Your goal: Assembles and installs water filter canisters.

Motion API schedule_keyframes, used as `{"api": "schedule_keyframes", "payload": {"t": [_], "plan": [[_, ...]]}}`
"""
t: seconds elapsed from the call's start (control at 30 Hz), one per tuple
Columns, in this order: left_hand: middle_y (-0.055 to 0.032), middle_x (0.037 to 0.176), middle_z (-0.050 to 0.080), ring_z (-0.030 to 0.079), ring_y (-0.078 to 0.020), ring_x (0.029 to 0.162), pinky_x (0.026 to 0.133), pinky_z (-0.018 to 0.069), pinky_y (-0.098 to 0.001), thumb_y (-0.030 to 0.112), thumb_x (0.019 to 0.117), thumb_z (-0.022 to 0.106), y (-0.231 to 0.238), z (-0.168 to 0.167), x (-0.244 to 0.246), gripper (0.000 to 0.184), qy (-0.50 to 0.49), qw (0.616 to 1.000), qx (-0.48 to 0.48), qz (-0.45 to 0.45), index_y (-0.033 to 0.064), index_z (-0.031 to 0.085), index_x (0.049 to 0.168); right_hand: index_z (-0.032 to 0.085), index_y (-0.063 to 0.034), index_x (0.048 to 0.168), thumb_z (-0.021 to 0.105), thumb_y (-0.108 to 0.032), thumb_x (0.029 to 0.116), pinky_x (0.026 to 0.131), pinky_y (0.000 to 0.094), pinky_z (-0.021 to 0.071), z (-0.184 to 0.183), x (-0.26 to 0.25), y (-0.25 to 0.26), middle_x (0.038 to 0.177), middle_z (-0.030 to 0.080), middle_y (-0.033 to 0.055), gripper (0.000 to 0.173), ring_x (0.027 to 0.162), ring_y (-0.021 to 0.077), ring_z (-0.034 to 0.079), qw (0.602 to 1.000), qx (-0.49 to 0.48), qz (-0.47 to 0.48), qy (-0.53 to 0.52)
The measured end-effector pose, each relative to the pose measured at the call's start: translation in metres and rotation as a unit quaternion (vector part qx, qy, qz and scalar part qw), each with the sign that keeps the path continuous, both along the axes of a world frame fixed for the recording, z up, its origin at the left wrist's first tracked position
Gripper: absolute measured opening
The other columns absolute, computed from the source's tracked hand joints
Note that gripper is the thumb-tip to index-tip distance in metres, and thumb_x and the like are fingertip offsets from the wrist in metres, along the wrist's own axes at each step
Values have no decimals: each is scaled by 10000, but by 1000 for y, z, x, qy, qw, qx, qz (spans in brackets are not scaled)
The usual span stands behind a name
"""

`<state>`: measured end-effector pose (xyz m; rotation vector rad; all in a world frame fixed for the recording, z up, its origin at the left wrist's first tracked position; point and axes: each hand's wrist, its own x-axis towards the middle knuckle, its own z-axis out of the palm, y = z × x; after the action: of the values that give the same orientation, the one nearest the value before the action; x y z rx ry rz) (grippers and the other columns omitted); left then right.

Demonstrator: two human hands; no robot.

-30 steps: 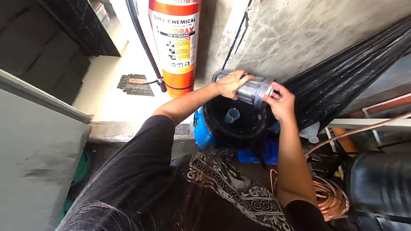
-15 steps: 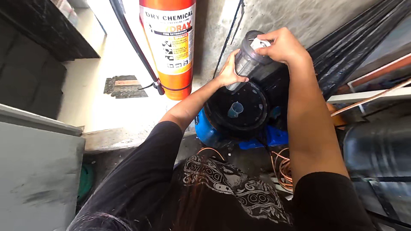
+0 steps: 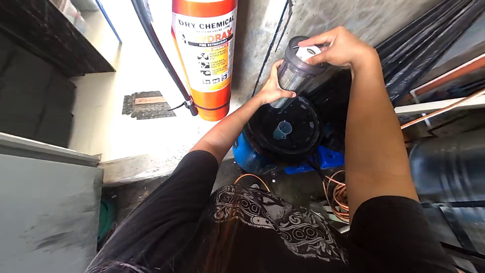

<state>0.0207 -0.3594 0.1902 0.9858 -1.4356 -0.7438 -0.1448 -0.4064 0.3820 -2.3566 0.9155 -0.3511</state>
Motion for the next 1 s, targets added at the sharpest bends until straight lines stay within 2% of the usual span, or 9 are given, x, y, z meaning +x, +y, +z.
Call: {"api": "schedule_keyframes", "payload": {"t": [0.17, 0.27, 0.43, 0.53, 0.63, 0.73, 0.8, 0.9, 1.0], "plan": [[-228, 1497, 456, 531, -227, 1355, 1109, 491, -369, 199, 574, 985, -1, -3, -2, 1269, 24, 1000, -6, -6, 12, 196, 1551, 680, -90, 1339, 784, 78, 764, 889, 350, 590, 5, 1, -2, 1296, 688, 117, 608, 1033, 168, 698, 999, 43, -8, -3], [-232, 1476, 475, 561, -231, 1322, 1086, 516, -377, 161, 557, 980, 0, -2, -2, 1266, 44, 999, -5, -2, 9, 202, 1544, 652, -119, 1379, 807, -45, 824, 738, 361, 606, 3, 11, -8, 1255, 689, 131, 580, 878, 190, 697, 998, 52, -23, 7], [-223, 1478, 476, 567, -219, 1315, 1084, 517, -368, 139, 567, 974, 3, -1, -2, 1262, 50, 999, -1, -11, 10, 193, 1549, 614, -129, 1422, 790, -207, 894, 706, 365, 603, 0, 25, -4, 1211, 694, 133, 562, 840, 182, 695, 997, 33, -60, 33], [-232, 1488, 467, 556, -226, 1332, 1097, 510, -368, 160, 579, 975, 1, -5, -2, 1260, 48, 999, -9, -14, -4, 189, 1551, 612, -119, 1421, 779, -148, 896, 739, 343, 608, 2, 19, -1, 1230, 691, 130, 551, 893, 172, 702, 997, 55, -40, 31], [-220, 1492, 477, 568, -222, 1324, 1091, 518, -378, 187, 580, 980, 0, -6, -4, 1269, 40, 999, -12, -14, 13, 190, 1558, 622, -115, 1406, 741, -11, 876, 705, 302, 570, -1, 11, -3, 1239, 692, 108, 554, 853, 121, 664, 998, 61, -5, 27], [-228, 1487, 472, 566, -230, 1322, 1091, 517, -383, 153, 584, 967, 1, -7, -3, 1254, 57, 998, -16, -17, 7, 185, 1554, 638, -130, 1393, 728, 5, 876, 696, 306, 553, -4, 17, -4, 1232, 688, 102, 542, 823, 114, 643, 998, 47, -4, 37], [-231, 1497, 457, 550, -230, 1337, 1102, 506, -378, 137, 587, 966, 1, -5, -2, 1255, 60, 998, -18, -18, 8, 180, 1557, 639, -107, 1392, 717, 6, 872, 738, 344, 553, -4, 21, -4, 1253, 681, 130, 538, 873, 149, 651, 999, 24, 0, 40], [-210, 1484, 481, 573, -224, 1311, 1076, 530, -394, 136, 586, 976, 10, -4, -4, 1256, 47, 999, -1, -10, 52, 188, 1561, 578, -49, 1453, 694, -70, 942, 1090, 481, 490, -7, 13, 7, 1398, 632, 181, 525, 1256, 274, 633, 997, -40, 37, 50], [-156, 1484, 508, 597, -234, 1277, 1027, 553, -457, 144, 569, 1003, 18, 2, -4, 1315, 31, 999, 42, 7, 195, 170, 1585, 577, -72, 1461, 729, -223, 954, 1125, 525, 465, -12, -8, 23, 1492, 512, 245, 551, 1365, 350, 530, 988, -138, -29, -67]]}}
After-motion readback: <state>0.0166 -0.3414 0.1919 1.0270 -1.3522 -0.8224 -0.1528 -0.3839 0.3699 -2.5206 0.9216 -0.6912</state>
